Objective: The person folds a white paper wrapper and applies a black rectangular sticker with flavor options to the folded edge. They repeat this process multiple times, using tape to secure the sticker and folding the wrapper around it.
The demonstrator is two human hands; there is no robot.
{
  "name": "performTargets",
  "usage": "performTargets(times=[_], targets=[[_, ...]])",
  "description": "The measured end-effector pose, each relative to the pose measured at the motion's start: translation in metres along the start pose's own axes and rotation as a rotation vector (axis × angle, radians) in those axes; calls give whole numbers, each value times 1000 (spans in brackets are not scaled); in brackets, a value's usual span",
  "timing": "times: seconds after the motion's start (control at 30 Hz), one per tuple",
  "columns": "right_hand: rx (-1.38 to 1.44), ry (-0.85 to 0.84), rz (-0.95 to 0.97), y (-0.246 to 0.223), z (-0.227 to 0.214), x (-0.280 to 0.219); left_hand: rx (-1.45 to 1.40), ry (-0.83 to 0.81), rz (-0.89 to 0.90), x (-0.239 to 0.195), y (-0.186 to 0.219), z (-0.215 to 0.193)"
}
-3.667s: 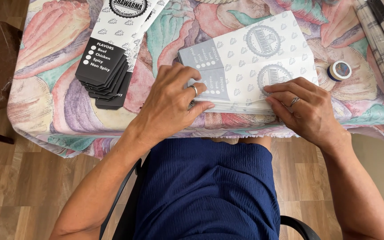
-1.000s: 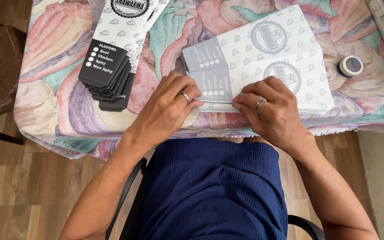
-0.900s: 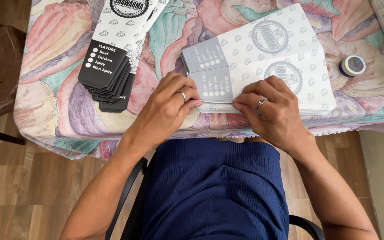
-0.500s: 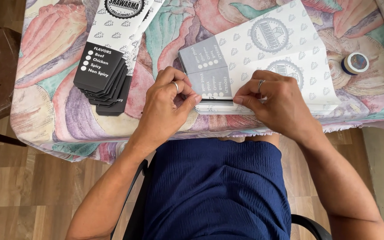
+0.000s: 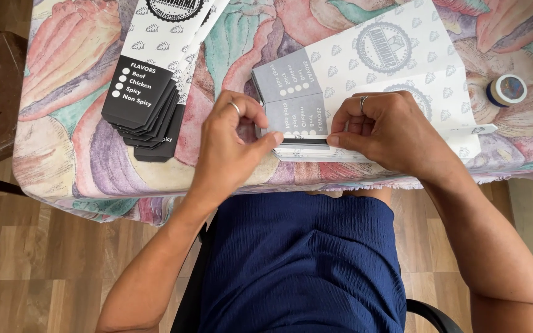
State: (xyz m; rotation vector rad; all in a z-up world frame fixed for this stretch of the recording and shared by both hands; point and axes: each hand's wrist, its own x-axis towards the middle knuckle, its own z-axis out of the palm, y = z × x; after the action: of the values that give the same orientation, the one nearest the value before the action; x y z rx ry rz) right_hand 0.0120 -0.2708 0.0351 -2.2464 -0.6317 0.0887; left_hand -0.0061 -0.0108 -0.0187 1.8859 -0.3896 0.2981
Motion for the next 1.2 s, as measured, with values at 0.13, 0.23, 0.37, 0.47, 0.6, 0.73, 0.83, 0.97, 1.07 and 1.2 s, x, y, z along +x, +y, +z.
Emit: performTargets(times=[0.13, 0.23, 0.37, 0.47, 0.6, 0.73, 0.83, 0.97, 1.07, 1.2], targets=[[-28, -16, 9, -1, 0, 0, -7, -11, -9, 0, 0, 3], [-45, -5, -23, 0, 2, -3, 55, -21, 126, -5, 5, 13], [-270, 45, -178, -5, 5, -13, 492, 10, 627, -21, 7, 32], [-463, 84, -273, -3, -2, -29, 777, 13, 790, -28, 37, 30], [-441, 181, -328, 10, -12, -48, 1197, -18, 770, -40, 49, 30], [-291, 204, -245, 22, -11, -53, 1235, -71, 733, -39, 52, 32], [-212, 188, -63, 25, -13, -50, 1243, -133, 684, -37, 53, 36], [-103, 115, 141, 22, -19, -40, 1185, -153, 593, -35, 56, 41], [-94, 60, 277, 26, -20, -30, 1155, -157, 551, -32, 58, 44], [-300, -18, 358, 34, -16, -21, 1159, -109, 566, -31, 62, 49]])
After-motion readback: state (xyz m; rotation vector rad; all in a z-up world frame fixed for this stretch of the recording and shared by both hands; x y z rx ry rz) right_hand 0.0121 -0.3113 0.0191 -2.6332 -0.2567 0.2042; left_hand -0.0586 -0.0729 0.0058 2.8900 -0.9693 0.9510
